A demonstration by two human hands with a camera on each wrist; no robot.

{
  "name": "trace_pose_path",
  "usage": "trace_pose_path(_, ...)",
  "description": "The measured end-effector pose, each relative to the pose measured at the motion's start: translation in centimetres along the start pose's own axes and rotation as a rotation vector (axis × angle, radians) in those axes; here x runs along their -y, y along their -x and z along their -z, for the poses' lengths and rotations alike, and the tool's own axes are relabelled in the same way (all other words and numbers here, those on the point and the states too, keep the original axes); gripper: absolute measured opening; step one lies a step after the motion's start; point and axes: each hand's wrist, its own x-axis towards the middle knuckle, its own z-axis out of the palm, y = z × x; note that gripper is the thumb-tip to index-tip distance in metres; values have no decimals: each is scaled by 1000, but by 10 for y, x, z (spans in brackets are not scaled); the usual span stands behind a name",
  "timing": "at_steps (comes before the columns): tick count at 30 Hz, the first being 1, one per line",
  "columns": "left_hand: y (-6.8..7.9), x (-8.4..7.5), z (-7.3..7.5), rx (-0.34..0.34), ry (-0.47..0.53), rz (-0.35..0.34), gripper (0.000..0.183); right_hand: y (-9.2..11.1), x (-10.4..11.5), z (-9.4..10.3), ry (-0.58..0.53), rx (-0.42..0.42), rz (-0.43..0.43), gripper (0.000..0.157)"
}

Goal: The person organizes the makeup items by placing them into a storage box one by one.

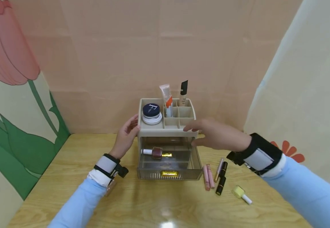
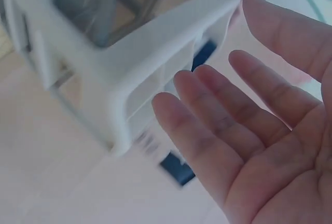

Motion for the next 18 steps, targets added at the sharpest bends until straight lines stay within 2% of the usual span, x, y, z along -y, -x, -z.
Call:
trace_pose_path(5, 1, -2, 3, -1, 5, 4, 47, 33, -23, 1, -23, -90, -42, 43)
trace_pose_path(8, 2, -3, 3, 1, 11, 9, 47, 55, -39, -2, -52, -112, -96, 45)
trace_pose_path(13, 4, -3, 2, 8, 10, 26, 48, 88, -65, -18, -81, -117, -189, 47)
trace_pose_path(18, 4, -3, 2, 2, 10, 22, 48, 110, -87, -38, -76, -121, -260, 47)
